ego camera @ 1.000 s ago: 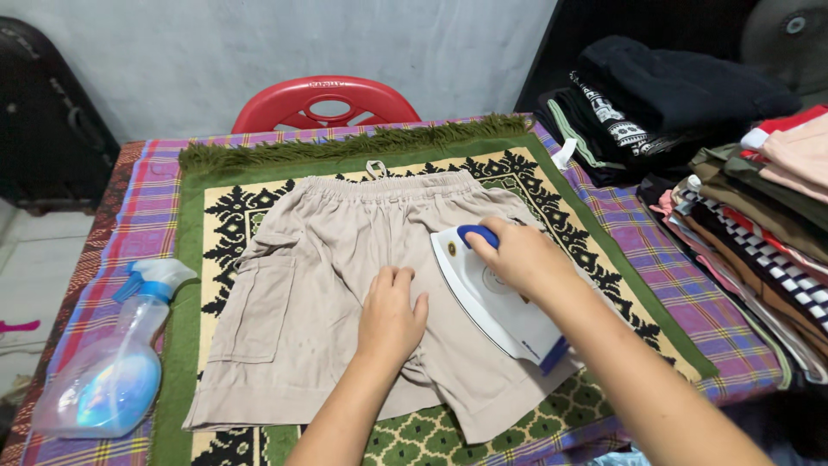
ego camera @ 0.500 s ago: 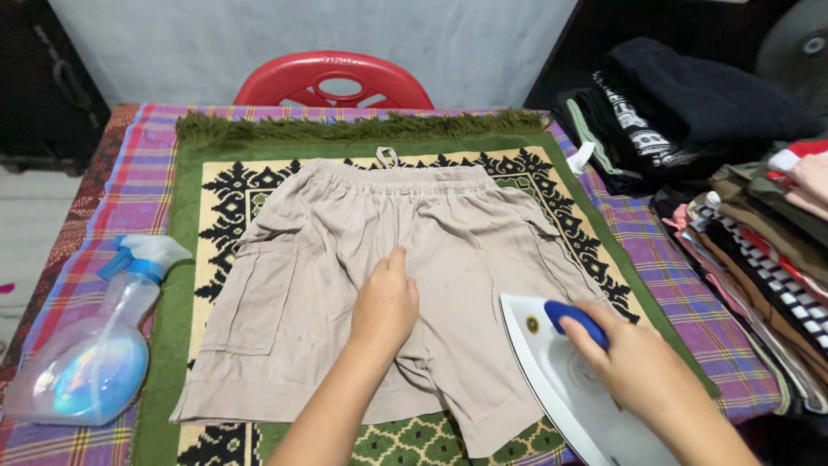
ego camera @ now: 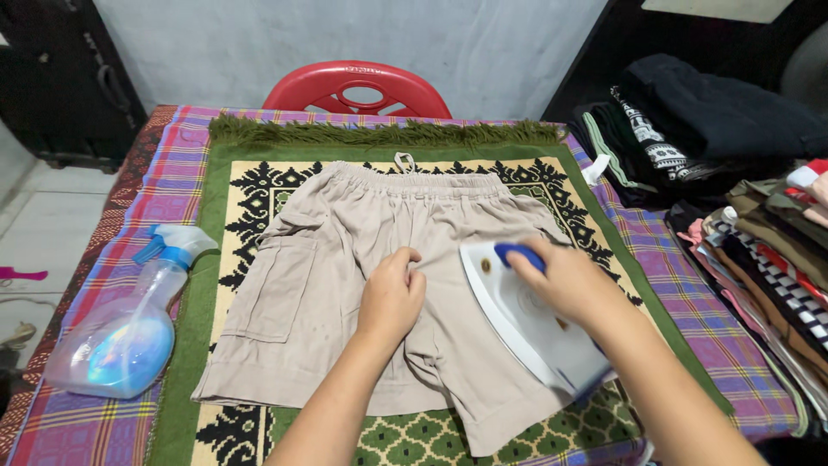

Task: The person irons a pair of beige shorts laid out on a patterned mat. They repeatedly smooth the fabric with one hand while moving a blue and white iron over the garment, adjusting the shorts several times to cover different areas.

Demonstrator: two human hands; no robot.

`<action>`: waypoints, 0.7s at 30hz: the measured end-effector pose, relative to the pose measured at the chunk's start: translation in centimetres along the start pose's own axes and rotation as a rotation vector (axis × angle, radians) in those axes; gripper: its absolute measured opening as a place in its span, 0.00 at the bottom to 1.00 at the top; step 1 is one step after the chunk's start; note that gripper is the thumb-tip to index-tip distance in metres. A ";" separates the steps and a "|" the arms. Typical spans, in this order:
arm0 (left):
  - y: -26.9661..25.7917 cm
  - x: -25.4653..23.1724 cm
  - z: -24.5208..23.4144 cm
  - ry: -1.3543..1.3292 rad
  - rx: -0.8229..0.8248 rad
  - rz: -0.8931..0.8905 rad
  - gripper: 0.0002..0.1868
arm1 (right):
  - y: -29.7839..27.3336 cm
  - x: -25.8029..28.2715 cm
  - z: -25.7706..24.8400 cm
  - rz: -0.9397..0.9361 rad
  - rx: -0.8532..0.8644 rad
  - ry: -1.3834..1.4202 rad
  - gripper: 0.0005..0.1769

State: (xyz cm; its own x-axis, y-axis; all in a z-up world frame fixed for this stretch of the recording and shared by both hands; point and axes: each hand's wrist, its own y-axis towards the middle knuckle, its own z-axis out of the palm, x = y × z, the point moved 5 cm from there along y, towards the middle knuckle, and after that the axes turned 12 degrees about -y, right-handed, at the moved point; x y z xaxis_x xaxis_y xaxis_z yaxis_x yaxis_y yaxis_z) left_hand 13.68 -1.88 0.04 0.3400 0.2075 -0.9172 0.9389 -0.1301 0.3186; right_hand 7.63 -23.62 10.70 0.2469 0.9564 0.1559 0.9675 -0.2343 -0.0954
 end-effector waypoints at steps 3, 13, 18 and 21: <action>0.0 0.1 -0.1 0.014 0.005 -0.059 0.13 | -3.5 -1.7 1.2 0.100 0.203 0.028 0.24; 0.3 -0.1 0.1 0.057 -0.006 -0.045 0.12 | -6.1 -1.1 1.1 0.137 0.099 -0.148 0.23; 0.2 0.0 0.1 0.046 -0.006 -0.073 0.13 | -1.4 1.8 0.4 0.205 0.062 -0.102 0.26; 0.1 -0.1 0.0 0.063 -0.014 -0.031 0.13 | 0.6 3.2 -0.3 0.164 0.042 -0.124 0.26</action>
State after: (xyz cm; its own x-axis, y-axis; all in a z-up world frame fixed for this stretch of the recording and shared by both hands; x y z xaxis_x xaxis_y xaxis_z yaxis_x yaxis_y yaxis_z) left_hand 13.75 -1.87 0.20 0.3130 0.2721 -0.9100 0.9496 -0.1090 0.2940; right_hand 9.04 -20.72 11.47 0.3899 0.9208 0.0125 0.9111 -0.3838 -0.1505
